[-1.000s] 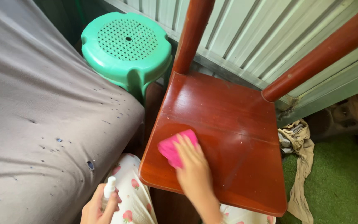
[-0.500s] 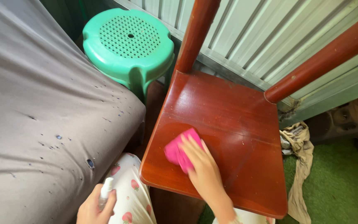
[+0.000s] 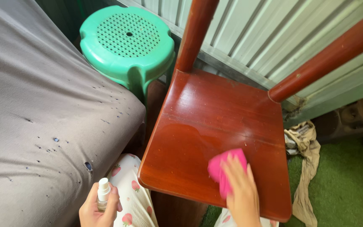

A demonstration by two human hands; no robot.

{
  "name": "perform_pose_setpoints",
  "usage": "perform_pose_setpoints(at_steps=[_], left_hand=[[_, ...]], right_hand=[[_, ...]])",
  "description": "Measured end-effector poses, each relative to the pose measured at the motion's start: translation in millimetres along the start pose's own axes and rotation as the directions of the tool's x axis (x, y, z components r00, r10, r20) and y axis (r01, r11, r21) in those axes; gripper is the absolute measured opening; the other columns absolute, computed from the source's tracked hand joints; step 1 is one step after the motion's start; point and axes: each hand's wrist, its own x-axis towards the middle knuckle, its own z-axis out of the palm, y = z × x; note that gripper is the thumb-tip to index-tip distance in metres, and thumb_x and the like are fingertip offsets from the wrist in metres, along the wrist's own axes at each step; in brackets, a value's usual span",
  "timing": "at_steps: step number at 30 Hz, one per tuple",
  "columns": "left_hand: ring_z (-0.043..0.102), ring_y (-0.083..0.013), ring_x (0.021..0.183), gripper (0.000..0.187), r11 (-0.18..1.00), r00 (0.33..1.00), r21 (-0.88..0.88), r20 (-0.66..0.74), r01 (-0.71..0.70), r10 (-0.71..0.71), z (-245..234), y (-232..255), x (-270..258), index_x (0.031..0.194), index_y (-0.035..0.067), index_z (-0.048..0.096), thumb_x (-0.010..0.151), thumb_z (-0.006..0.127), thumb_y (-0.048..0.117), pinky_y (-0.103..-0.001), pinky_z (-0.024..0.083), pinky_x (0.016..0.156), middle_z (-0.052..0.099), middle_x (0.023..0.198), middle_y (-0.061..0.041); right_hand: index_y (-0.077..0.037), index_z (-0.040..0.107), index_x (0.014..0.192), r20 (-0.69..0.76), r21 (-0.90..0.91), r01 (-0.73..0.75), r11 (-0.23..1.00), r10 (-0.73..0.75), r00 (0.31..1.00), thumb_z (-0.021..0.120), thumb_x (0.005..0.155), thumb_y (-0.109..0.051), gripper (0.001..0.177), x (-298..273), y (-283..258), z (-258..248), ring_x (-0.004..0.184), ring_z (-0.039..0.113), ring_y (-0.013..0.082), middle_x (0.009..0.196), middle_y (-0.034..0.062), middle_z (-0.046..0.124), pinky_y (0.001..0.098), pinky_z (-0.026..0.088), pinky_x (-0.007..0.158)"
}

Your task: The person sprays a liquid cleaner onto a wooden chair seat and wipes it with a pink cloth. They repeatedly spray and wipe the seat surface, focusing on different areas to clean the chair.

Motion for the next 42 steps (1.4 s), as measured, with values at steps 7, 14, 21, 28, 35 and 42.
perform_pose_setpoints(at_steps=[7, 14, 21, 28, 35, 42], left_hand=[[0.059, -0.0093, 0.049, 0.011, 0.999, 0.996, 0.023, 0.083, -0.025, 0.023, 21, 10, -16, 0.083, 0.002, 0.067, 0.093, 0.066, 0.009, -0.025, 0.045, 0.049, 0.063, 0.052, -0.005], [0.062, -0.0091, 0.048, 0.006, 0.999, 0.987, 0.042, 0.16, -0.017, 0.01, 18, 10, -8, 0.087, 0.001, 0.068, 0.09, 0.067, 0.006, -0.025, 0.048, 0.048, 0.064, 0.054, -0.005], [0.068, -0.0104, 0.05, 0.016, 0.997, 0.962, -0.011, 0.262, 0.08, -0.075, 42, 9, -24, 0.099, 0.001, 0.072, 0.083, 0.069, 0.003, -0.025, 0.051, 0.047, 0.072, 0.064, -0.006], [0.065, -0.0082, 0.056, 0.017, 0.963, 0.948, 0.139, 0.255, -0.231, 0.191, 28, 19, -1, 0.099, 0.001, 0.072, 0.083, 0.073, 0.007, -0.025, 0.052, 0.054, 0.069, 0.068, -0.004], [0.059, -0.0087, 0.047, 0.009, 0.977, 0.974, 0.149, 0.194, -0.15, 0.12, 22, 44, 3, 0.09, 0.003, 0.072, 0.082, 0.072, 0.008, -0.026, 0.051, 0.052, 0.065, 0.06, -0.004], [0.066, -0.0082, 0.064, 0.013, 0.921, 0.916, 0.143, 0.236, -0.363, 0.325, 37, 53, 1, 0.09, 0.003, 0.071, 0.079, 0.076, 0.008, -0.026, 0.054, 0.063, 0.068, 0.067, -0.004]], right_hand=[[-0.008, 0.064, 0.134, 0.037, 0.18, 0.059, 0.982, -0.067, 0.997, 0.057, 0.065, 0.01, 0.072, -5, -32, 35, 0.145, 0.044, 0.0364, 0.15, 0.0187, 0.055, 0.0559, 0.03, 0.121], [-0.012, 0.068, 0.126, 0.073, 0.146, 0.044, 0.988, -0.055, 0.996, 0.072, 0.07, -0.007, 0.057, -43, 9, -5, 0.144, 0.047, 0.0301, 0.146, 0.011, 0.059, 0.0591, 0.03, 0.119], [-0.006, 0.061, 0.137, -0.03, 0.135, 0.14, 0.981, -0.137, 0.99, 0.074, 0.077, -0.006, 0.061, 56, -58, 38, 0.14, 0.046, 0.0381, 0.147, 0.0195, 0.054, 0.0567, 0.032, 0.117], [-0.009, 0.072, 0.123, 0.076, 0.275, 0.13, 0.953, -0.157, 0.985, 0.066, 0.076, -0.007, 0.047, -36, -46, 14, 0.136, 0.056, 0.0344, 0.139, 0.0182, 0.065, 0.0545, 0.032, 0.114], [-0.006, 0.055, 0.141, 0.039, -0.045, -0.084, 0.995, 0.086, 0.996, 0.072, 0.082, -0.016, 0.062, 34, -4, 3, 0.144, 0.042, 0.0362, 0.153, 0.0205, 0.047, 0.0576, 0.027, 0.118], [-0.001, 0.051, 0.146, 0.098, 0.095, 0.037, 0.995, -0.046, 0.994, 0.068, 0.07, -0.012, 0.078, 2, -59, 48, 0.149, 0.037, 0.036, 0.159, 0.0215, 0.042, 0.0534, 0.026, 0.121]])
